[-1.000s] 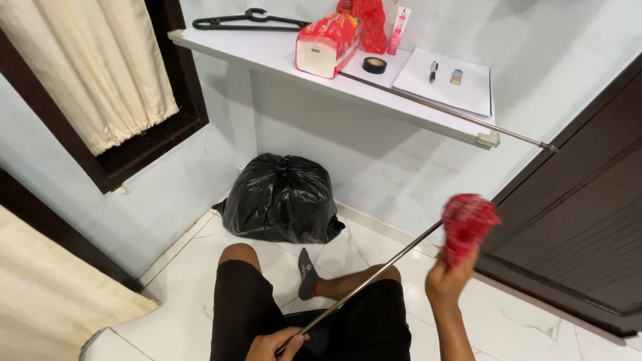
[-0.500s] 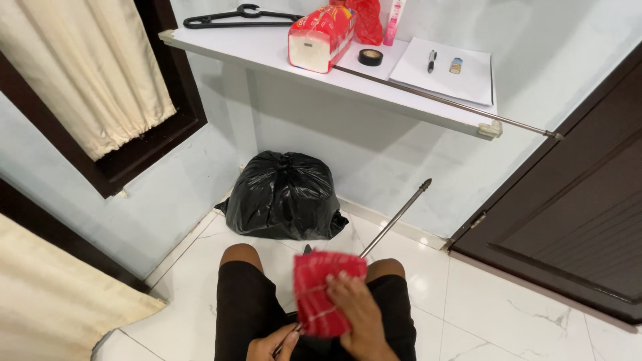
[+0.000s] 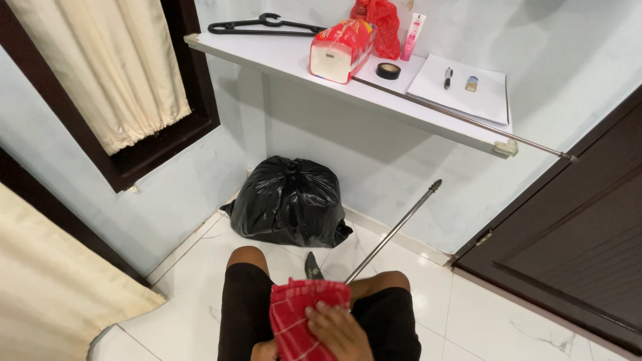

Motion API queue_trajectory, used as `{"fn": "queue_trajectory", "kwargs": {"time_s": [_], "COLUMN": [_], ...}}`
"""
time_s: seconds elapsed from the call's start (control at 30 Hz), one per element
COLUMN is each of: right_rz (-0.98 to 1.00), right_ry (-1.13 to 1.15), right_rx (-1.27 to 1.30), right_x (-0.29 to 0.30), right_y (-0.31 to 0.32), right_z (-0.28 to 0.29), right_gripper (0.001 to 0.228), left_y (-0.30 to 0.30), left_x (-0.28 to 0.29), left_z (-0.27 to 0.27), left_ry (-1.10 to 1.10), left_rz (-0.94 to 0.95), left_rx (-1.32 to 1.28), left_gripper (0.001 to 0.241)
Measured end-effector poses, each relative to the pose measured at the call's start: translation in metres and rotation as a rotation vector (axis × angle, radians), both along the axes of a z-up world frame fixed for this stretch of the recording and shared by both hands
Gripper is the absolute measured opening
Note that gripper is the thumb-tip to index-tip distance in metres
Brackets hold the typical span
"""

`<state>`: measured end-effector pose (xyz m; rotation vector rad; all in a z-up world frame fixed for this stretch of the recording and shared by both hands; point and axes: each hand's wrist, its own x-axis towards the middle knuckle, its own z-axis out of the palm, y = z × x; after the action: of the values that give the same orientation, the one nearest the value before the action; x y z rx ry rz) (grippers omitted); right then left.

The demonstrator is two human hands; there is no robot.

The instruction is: The person cleans a metal curtain rod with a red cloth while sitting on the floor. They then thread the rod through the top hem of a beige curtain and hang it on a wall-mounted bracket.

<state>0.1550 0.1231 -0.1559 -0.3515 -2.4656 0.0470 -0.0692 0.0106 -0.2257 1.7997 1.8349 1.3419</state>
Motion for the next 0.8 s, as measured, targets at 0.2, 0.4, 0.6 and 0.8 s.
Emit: {"fn": "queue_trajectory", "kwargs": {"time_s": [0.2,0.4,0.6,0.8], "right_rz": [-0.401,-0.23,0.016,-0.406], "right_ry": [0.589,0.509,0.231,0.547], "right_rx": [-0.247,-0.165,-0.041,-0.13], "right_x": [0.011,0.001,0.009,0.011], "right_y": [0.064,0.038,0.002,0.053], "right_z": [0.191,0.149,0.128,0.177], "right_gripper": [0.056,0.051,0.043,0.057], "left_y": [-0.012,-0.004,-0.018,-0.011], "left_x": [0.018,0.036,0.022,0.018], "left_z": [0.076,0.119,0.07,0.083], "left_ry": [-0.31,-0.44,0.015,-0.263], "left_rz": [0.186,0.24,0.026,0.116], "left_rx": [-0.163,-0.39,0.232,-0.286], "left_gripper": [0.023,0.026,0.02,0.025]}}
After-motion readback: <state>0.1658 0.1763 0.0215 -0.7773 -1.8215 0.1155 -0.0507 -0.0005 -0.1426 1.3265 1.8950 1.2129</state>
